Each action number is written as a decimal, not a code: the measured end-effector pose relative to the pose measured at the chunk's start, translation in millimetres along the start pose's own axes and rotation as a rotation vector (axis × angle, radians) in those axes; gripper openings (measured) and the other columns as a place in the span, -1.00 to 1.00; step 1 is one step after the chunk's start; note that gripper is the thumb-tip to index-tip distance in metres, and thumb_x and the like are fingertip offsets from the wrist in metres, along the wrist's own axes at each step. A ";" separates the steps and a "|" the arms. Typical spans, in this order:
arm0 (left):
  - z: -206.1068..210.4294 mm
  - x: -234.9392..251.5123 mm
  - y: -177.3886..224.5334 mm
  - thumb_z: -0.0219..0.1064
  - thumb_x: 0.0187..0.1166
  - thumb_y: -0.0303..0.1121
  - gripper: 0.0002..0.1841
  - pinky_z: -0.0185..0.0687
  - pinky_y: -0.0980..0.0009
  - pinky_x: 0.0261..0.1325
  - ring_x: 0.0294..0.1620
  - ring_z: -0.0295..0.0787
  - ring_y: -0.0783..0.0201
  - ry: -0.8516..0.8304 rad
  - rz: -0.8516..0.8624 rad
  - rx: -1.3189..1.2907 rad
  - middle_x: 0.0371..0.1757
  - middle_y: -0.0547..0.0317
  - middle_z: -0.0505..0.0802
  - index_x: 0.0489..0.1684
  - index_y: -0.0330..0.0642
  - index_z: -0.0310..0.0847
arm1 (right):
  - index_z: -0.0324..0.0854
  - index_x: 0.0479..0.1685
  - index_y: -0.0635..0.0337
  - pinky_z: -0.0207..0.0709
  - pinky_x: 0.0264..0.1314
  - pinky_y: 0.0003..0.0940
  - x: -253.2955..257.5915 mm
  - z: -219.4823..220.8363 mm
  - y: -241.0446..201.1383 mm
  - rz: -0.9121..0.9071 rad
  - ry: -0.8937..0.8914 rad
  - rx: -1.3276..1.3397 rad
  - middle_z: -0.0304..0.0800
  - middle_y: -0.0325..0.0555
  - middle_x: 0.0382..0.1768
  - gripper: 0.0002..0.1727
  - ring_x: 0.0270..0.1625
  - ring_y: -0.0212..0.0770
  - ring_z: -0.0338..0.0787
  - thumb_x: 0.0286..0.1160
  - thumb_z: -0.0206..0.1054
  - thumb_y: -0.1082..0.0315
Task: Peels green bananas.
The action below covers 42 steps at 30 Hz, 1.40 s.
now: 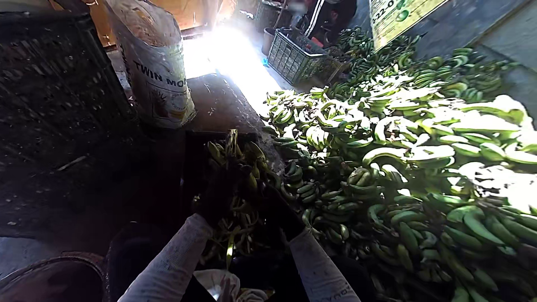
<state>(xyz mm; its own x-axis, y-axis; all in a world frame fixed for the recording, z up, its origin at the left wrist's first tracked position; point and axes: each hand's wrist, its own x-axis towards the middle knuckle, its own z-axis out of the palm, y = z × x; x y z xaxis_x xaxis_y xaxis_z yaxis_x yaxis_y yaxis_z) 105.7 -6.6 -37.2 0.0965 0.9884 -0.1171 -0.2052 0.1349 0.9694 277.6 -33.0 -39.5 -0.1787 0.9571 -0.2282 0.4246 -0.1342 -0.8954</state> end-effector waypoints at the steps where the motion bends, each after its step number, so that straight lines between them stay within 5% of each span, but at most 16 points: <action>1: 3.0 -3.0 -2.8 0.32 0.72 -0.19 -0.66 0.67 0.40 -0.29 -0.36 0.68 0.35 -0.009 0.030 0.079 -0.24 0.15 0.78 0.29 -0.21 0.58 | 0.53 0.43 0.18 0.73 0.09 -0.31 -7.3 -4.4 4.6 -0.024 0.048 0.054 0.82 -0.10 0.01 -0.37 -0.03 -0.33 0.82 0.46 0.48 0.00; 3: 4.8 -20.5 -2.0 0.08 0.80 0.06 -0.50 0.70 0.32 -0.13 -0.24 0.71 0.35 -0.018 0.091 0.298 -0.14 0.13 0.78 0.42 -0.14 0.53 | 0.44 0.47 0.29 0.78 0.10 -0.23 -18.9 -15.8 12.1 -0.063 0.162 0.284 0.80 0.02 0.06 -0.42 0.03 -0.19 0.84 0.57 0.40 0.15; 5: 9.9 -46.5 -3.7 -0.14 0.86 0.02 -0.44 0.65 0.37 -0.11 -0.22 0.66 0.41 -0.042 0.171 0.343 -0.11 0.14 0.74 0.45 -0.24 0.49 | 0.33 0.55 0.27 0.81 0.05 -0.15 -27.0 -30.4 13.4 -0.092 0.264 0.482 0.79 0.09 0.11 -0.44 0.07 -0.07 0.85 0.65 0.29 0.21; 8: 18.1 -79.5 -37.0 -0.15 0.87 -0.09 -0.47 0.70 0.44 -0.11 -0.21 0.68 0.45 -0.189 0.142 0.213 -0.05 0.17 0.75 0.50 -0.31 0.45 | 0.23 0.62 0.22 0.80 0.08 -0.08 -36.6 -47.0 15.3 -0.190 0.339 0.602 0.74 0.15 0.16 -0.44 0.10 0.01 0.84 0.72 0.18 0.20; 10: 27.8 -87.0 -58.7 -0.14 0.87 -0.06 -0.50 0.66 0.41 -0.35 -0.42 0.63 0.37 -0.277 0.010 0.039 -0.25 0.22 0.73 0.46 -0.21 0.49 | 0.29 0.59 0.22 0.78 0.13 -0.08 -40.2 -52.4 14.6 -0.265 0.377 0.595 0.75 0.14 0.13 -0.45 0.09 -0.01 0.83 0.68 0.20 0.20; 12: 38.9 -90.3 -55.3 -0.13 0.83 0.13 -0.39 0.57 0.47 -0.45 -0.49 0.56 0.41 -0.318 0.120 -0.077 -0.32 0.28 0.70 0.44 -0.21 0.50 | 0.33 0.55 0.22 0.78 0.12 -0.10 -40.5 -53.7 12.5 -0.311 0.401 0.594 0.76 0.13 0.09 -0.47 0.06 -0.02 0.83 0.66 0.21 0.21; 15: 54.4 -95.2 -17.3 -0.04 0.54 0.50 -0.11 0.71 0.44 -0.33 -0.39 0.67 0.43 -0.301 0.363 -0.199 -0.28 0.32 0.77 0.42 -0.19 0.45 | 0.31 0.57 0.20 0.78 0.08 -0.10 -42.1 -53.3 13.7 -0.316 0.403 0.617 0.75 0.13 0.08 -0.46 0.06 -0.01 0.83 0.68 0.19 0.17; 17: 55.9 -95.3 -16.2 -0.03 0.64 0.41 -0.19 0.71 0.43 -0.31 -0.39 0.67 0.41 -0.286 0.320 -0.166 -0.29 0.30 0.76 0.39 -0.23 0.44 | 0.25 0.61 0.22 0.77 0.13 -0.05 -40.2 -55.6 13.4 -0.344 0.352 0.693 0.75 0.16 0.07 -0.43 0.06 0.01 0.83 0.69 0.17 0.17; 20: 33.9 -94.5 -67.5 -0.02 0.85 -0.11 -0.60 0.69 0.43 -0.34 -0.42 0.65 0.40 -0.408 -0.179 0.027 -0.29 0.27 0.71 0.40 -0.18 0.47 | 0.22 0.60 0.21 0.73 0.15 -0.02 -36.5 -61.3 8.9 -0.369 0.208 0.861 0.76 0.19 0.02 -0.41 0.02 0.03 0.83 0.68 0.13 0.12; 22: 26.1 -94.6 -89.3 -0.01 0.84 -0.23 -0.66 0.64 0.44 -0.28 -0.36 0.62 0.42 -0.427 -0.332 0.076 -0.25 0.27 0.68 0.41 -0.17 0.45 | 0.28 0.56 0.15 0.76 0.11 0.00 -32.2 -71.7 1.4 -0.359 0.117 0.988 0.79 0.13 -0.07 -0.40 -0.06 0.02 0.86 0.62 0.21 0.06; 26: 29.1 -81.3 -43.0 0.05 0.81 0.04 -0.55 0.67 0.41 -0.29 -0.38 0.68 0.41 -0.386 -0.093 0.269 -0.20 0.28 0.76 0.45 0.00 0.50 | 0.43 0.44 0.16 0.78 -0.34 -0.28 -22.9 -78.5 13.0 -0.258 0.153 1.000 0.79 -0.06 -0.35 -0.52 -0.44 -0.22 0.81 0.71 -0.01 0.08; 29: 21.5 -65.9 2.2 0.12 0.74 0.11 -0.51 0.67 0.22 0.20 0.11 0.73 0.37 -0.452 0.253 0.666 0.19 0.26 0.79 0.48 0.09 0.56 | 0.48 0.35 0.23 0.72 -0.44 -0.43 -17.9 -74.4 17.0 -0.259 0.184 0.909 0.77 -0.12 -0.40 -0.54 -0.50 -0.33 0.75 0.77 -0.10 0.11; 31: 19.7 -62.6 13.2 0.11 0.71 0.21 -0.44 0.65 0.04 0.26 0.21 0.74 0.17 -0.455 0.381 0.874 0.21 0.14 0.80 0.54 0.14 0.57 | 0.51 0.26 0.24 0.74 -0.42 -0.38 -15.3 -66.4 18.9 -0.214 0.182 0.952 0.75 -0.11 -0.47 -0.52 -0.51 -0.31 0.76 0.83 -0.13 0.06; 37: 19.3 -42.5 8.0 0.08 0.66 0.30 -0.33 0.56 -0.18 0.35 0.33 0.68 -0.14 -0.414 0.256 1.092 0.30 -0.10 0.75 0.68 0.20 0.43 | 0.53 0.18 0.24 0.76 -0.31 -0.33 -12.1 -35.4 25.6 -0.119 0.205 0.975 0.76 -0.06 -0.35 -0.51 -0.37 -0.27 0.79 0.87 -0.15 0.03; 42: 10.1 -10.8 9.1 0.22 0.72 0.07 -0.53 0.66 -0.26 0.10 0.10 0.80 -0.22 -0.021 0.241 1.190 0.12 -0.19 0.82 0.49 0.08 0.60 | 0.46 0.48 0.25 0.74 -0.08 -0.39 -28.2 -4.5 23.7 -0.183 0.279 0.573 0.77 -0.10 -0.05 -0.48 -0.13 -0.35 0.78 0.89 -0.16 0.09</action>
<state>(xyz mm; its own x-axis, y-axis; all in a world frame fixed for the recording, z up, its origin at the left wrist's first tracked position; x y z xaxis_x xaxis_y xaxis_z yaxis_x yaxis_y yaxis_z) 112.6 -16.7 -25.0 0.1976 0.9765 0.0865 0.8014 -0.2117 0.5594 296.7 -62.0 -52.5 0.0663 0.9977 -0.0146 -0.1437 -0.0049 -0.9896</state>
